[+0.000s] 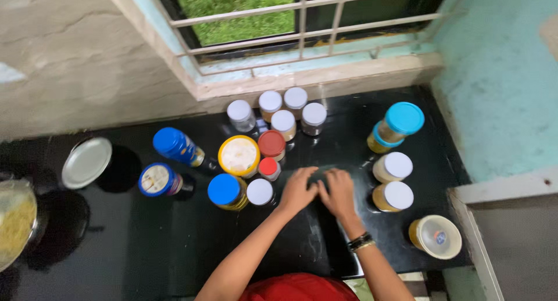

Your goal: The person opens the lids of various plastic and glass jars and containers on the kitchen counter, looks inside each one, and screws the lids back on. They then place the closed jars one by one into the upper wall cabinet above the counter.

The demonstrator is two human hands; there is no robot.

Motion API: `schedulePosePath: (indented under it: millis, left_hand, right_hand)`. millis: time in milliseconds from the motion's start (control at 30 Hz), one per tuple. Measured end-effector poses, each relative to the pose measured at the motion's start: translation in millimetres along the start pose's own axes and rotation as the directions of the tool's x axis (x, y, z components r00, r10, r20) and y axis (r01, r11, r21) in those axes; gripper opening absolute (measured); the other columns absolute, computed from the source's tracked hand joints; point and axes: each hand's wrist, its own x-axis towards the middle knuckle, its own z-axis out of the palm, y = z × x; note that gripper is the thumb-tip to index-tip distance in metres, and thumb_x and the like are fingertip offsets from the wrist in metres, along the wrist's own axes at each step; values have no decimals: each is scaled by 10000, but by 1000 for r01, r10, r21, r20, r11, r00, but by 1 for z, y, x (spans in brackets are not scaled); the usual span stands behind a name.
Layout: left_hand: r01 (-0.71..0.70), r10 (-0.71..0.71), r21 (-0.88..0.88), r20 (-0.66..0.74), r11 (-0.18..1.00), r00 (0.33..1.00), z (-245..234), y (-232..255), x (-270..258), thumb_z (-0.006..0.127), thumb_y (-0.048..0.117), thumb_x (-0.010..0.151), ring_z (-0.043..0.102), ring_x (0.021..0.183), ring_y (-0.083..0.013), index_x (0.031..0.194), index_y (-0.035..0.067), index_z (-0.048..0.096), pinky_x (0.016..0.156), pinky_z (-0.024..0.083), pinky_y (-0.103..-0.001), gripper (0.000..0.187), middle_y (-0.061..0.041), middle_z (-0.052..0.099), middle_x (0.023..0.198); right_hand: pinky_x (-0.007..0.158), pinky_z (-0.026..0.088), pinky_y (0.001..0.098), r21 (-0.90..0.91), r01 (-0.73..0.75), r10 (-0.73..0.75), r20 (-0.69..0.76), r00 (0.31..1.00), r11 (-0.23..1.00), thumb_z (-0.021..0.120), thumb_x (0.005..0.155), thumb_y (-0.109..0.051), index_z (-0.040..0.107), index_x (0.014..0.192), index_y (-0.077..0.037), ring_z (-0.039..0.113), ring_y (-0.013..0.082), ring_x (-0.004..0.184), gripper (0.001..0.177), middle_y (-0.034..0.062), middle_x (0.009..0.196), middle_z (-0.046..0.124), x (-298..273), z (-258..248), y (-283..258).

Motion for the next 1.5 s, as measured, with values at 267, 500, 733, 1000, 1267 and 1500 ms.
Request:
schedulePosePath:
  millis: [267, 500, 733, 1000, 1267, 1500]
  left_hand:
    - [161, -139, 7, -467, 987, 873, -89, -23, -42, 676, 24, 788, 664, 1047, -344, 1127, 45, 688, 917, 494, -457, 340, -149, 712, 1065]
    - [106, -125, -67, -556, 992, 822, -120, -31, -70, 667, -8, 808, 686, 1019, -310, 1106, 30, 692, 915, 534, -411, 302, -140, 721, 1050]
    - [96, -150, -129, -524, 987, 839, -135, -34, -79, 653, -20, 794, 688, 1022, -312, 1086, 25, 716, 930, 539, -395, 301, -148, 720, 1057]
    - [-2, 19, 88, -195, 996, 981, -140, -14, -57, 884, 187, 527, 530, 1253, -427, 1420, 32, 436, 1047, 411, -488, 1011, -226, 562, 1356]
    - [-226, 209, 6, -407, 974, 889, -125, -16, -12, 918, 284, 681, 546, 1328, -413, 1473, 10, 430, 1125, 446, -477, 970, -231, 570, 1428]
    - [-272, 200, -80, -492, 959, 847, -131, -15, 1, 887, 238, 718, 556, 1306, -414, 1455, -19, 426, 1087, 465, -453, 907, -247, 564, 1401]
  right_hand:
    - [984, 459, 504, 334, 207, -287, 211, 934, 920, 815, 741, -391, 543, 1338, 29, 529, 444, 1164, 779, 257, 1308, 529, 18, 71, -96]
    - [934, 479, 493, 195, 242, -297, 339, 893, 950, 807, 718, -525, 480, 1338, 47, 555, 427, 1101, 905, 247, 1316, 536, 30, 89, -130]
    - [868, 505, 486, 243, 136, -208, 304, 929, 960, 807, 716, -475, 541, 1256, 33, 596, 411, 1035, 788, 225, 1127, 607, 41, 59, -139]
    - [768, 517, 483, 73, 93, -104, 170, 980, 993, 742, 699, -445, 619, 1090, -17, 613, 373, 917, 593, 169, 978, 618, 92, 0, -167]
    - [777, 498, 479, -37, 144, -143, 11, 990, 989, 721, 700, -416, 649, 1077, -25, 608, 369, 876, 548, 167, 958, 618, 126, -41, -209]
    - [949, 520, 426, -33, 285, -286, -188, 939, 958, 700, 846, -293, 709, 1162, -54, 656, 327, 1096, 397, 137, 1174, 693, 147, -33, -231]
